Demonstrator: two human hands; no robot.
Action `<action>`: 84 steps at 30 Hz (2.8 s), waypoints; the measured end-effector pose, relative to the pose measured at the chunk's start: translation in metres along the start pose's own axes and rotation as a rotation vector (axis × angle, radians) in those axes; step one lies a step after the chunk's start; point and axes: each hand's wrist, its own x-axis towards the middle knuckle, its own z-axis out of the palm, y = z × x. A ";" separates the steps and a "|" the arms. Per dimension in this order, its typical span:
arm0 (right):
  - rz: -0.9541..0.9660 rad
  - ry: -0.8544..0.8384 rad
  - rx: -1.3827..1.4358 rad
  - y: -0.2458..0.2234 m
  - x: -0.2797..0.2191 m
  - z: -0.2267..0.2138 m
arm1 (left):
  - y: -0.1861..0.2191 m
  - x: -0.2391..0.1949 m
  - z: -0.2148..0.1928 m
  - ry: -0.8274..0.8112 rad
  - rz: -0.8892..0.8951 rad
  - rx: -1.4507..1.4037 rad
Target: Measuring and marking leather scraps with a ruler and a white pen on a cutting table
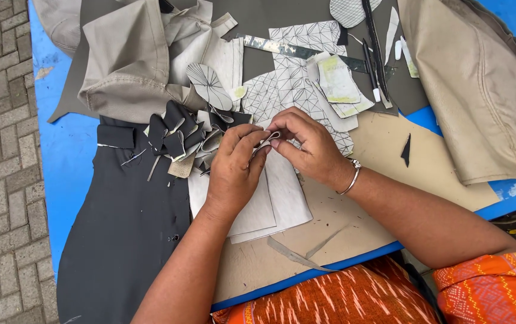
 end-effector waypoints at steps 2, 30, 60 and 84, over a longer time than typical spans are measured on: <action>0.038 0.018 0.081 -0.003 -0.001 0.001 | 0.015 0.004 -0.007 -0.029 -0.061 -0.100; 0.017 -0.017 0.252 -0.017 0.003 -0.010 | 0.017 0.003 -0.003 -0.013 -0.704 -0.933; 0.272 0.152 -0.814 0.075 0.026 -0.111 | 0.002 0.000 -0.015 -0.054 -0.060 0.250; -0.079 -0.222 -0.808 0.013 0.000 -0.014 | -0.017 0.022 -0.064 0.101 -0.207 -0.092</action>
